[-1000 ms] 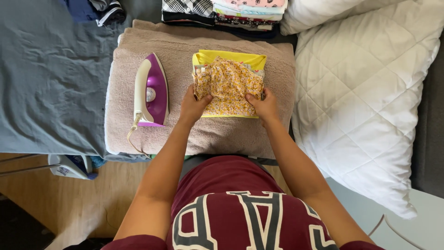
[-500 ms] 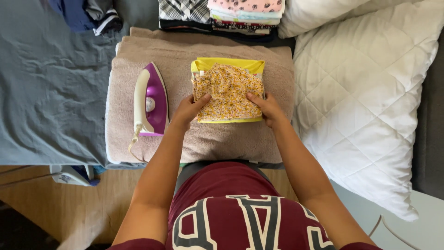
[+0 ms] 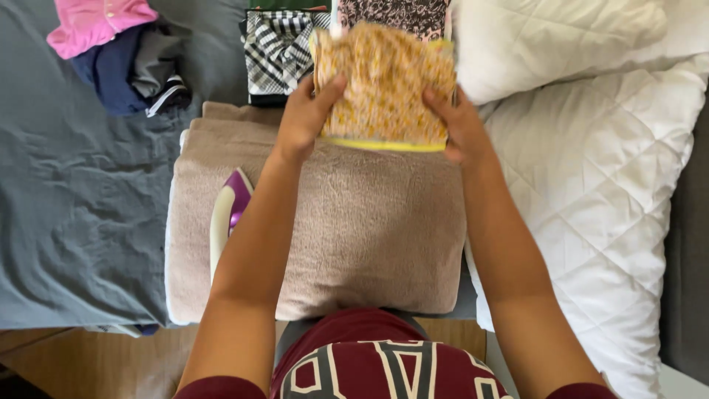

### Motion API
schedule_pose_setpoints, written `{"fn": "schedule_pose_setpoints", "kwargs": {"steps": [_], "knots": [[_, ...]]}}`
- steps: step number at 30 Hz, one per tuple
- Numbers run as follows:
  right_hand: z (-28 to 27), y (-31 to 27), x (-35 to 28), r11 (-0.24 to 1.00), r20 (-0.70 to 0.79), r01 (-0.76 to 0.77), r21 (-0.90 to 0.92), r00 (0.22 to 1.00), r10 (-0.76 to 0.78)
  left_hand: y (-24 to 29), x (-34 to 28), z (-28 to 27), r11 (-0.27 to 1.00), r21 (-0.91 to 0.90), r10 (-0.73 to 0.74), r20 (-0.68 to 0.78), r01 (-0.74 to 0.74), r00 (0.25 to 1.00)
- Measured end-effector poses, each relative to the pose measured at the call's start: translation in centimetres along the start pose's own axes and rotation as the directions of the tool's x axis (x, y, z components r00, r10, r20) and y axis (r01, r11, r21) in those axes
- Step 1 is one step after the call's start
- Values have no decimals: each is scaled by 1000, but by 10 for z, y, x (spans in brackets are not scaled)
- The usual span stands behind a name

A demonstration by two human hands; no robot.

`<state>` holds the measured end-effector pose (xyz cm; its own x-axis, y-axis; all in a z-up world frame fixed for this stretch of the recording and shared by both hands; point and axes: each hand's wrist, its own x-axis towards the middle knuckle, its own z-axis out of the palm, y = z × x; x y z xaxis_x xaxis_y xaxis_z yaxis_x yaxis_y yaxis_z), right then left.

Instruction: The person irons a yellow t-shirt on a towel-covered surface, folds it, and places it on a stack of clothes. They then iron a pair of dark blue shorts, fold them, and place them on the same stack.

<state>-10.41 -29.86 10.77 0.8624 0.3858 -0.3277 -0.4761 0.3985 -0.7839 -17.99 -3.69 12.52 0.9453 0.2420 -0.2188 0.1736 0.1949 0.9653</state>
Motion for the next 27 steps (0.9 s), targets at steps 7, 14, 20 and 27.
{"fn": "schedule_pose_setpoints", "kwargs": {"steps": [7, 14, 20, 27], "knots": [[-6, -60, 121, 971, 6, 216, -101, 976, -216, 25, 142, 20, 954, -229, 223, 114, -192, 968], [-81, -3, 219, 950, -223, 44, -309, 968, -117, -65, 231, 11, 974, 225, -45, 108, 20, 993], [-101, 21, 230, 885, -191, 232, -404, 925, -330, -110, 237, 4, 975, 122, 171, 111, -185, 979], [-102, 36, 219, 794, -253, 183, -580, 886, -388, -124, 230, 10, 948, 308, 119, -99, -83, 988]]}}
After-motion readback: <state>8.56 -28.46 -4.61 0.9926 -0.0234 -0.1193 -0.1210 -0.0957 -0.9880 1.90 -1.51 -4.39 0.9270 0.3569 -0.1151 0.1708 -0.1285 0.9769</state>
